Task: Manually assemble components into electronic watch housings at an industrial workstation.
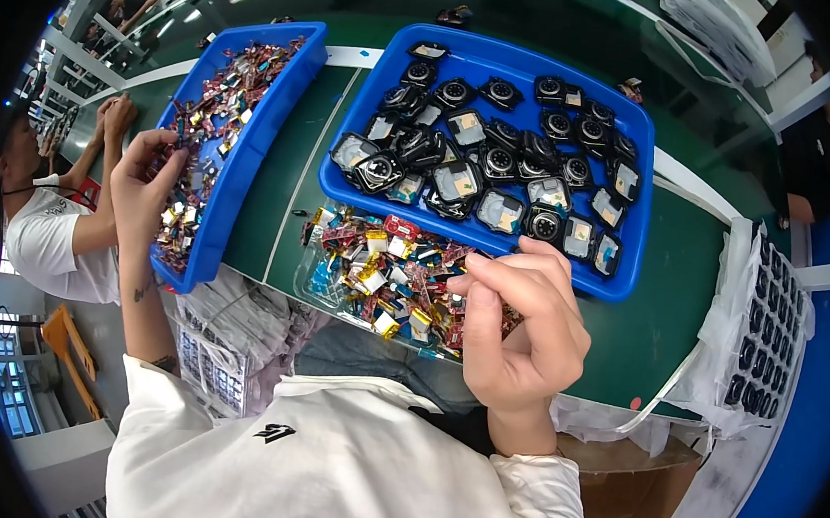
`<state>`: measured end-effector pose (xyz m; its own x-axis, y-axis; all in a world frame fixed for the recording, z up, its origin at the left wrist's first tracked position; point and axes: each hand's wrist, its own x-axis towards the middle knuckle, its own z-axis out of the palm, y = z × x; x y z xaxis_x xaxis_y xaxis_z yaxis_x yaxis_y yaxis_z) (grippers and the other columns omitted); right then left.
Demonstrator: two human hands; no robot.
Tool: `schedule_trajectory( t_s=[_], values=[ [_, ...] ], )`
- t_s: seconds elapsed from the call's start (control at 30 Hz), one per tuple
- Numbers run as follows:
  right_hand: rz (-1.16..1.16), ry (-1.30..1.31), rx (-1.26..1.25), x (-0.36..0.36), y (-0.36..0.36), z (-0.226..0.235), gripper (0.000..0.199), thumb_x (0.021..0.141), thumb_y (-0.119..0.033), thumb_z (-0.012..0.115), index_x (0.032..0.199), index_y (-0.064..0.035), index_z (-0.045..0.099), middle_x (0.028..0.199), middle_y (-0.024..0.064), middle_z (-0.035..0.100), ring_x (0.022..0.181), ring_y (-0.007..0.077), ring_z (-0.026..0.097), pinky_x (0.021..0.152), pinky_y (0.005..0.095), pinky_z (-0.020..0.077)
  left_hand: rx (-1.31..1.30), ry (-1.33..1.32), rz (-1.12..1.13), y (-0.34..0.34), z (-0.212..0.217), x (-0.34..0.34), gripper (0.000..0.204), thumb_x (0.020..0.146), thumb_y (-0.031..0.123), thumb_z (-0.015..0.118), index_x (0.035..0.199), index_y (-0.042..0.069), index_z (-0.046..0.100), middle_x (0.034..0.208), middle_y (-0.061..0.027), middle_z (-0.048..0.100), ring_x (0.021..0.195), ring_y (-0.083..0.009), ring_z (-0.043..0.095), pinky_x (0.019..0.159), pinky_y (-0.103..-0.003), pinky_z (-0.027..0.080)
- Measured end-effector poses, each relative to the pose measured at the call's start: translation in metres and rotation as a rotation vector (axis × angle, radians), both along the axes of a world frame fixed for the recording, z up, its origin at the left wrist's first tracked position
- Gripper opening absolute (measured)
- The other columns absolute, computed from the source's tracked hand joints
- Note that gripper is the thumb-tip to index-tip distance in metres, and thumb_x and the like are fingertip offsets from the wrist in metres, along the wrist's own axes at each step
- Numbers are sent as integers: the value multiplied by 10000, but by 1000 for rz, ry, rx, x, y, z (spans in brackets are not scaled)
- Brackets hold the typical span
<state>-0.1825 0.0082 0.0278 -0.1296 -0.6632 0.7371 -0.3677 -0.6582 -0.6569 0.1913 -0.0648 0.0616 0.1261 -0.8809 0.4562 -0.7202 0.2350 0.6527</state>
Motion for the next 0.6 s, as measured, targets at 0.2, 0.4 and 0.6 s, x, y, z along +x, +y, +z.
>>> schedule_trajectory(
  t_s=[0.2,0.4,0.6],
  values=[
    [-17,57,-12,0,-1,1,157,747,70,613,879,15,675,659,62,657,617,179,594,710,369,463,-74,96,-231,17,14,-84,160,796,-60,646,950,-20,629,918,-30,666,777,-45,596,639,-187,464],
    [20,185,85,3,-3,4,156,705,38,680,855,-2,690,769,99,662,706,241,606,659,322,483,-214,-250,-745,24,-3,-157,279,682,-44,710,934,35,620,1016,-113,661,899,-251,646,731,-324,524],
    [46,442,139,3,-2,8,311,681,-110,755,971,-39,666,1079,92,612,974,273,565,809,381,467,-125,-361,-811,23,-18,-176,584,611,100,806,1142,86,562,1212,-125,582,998,-303,602,804,-380,506]
  ],
)
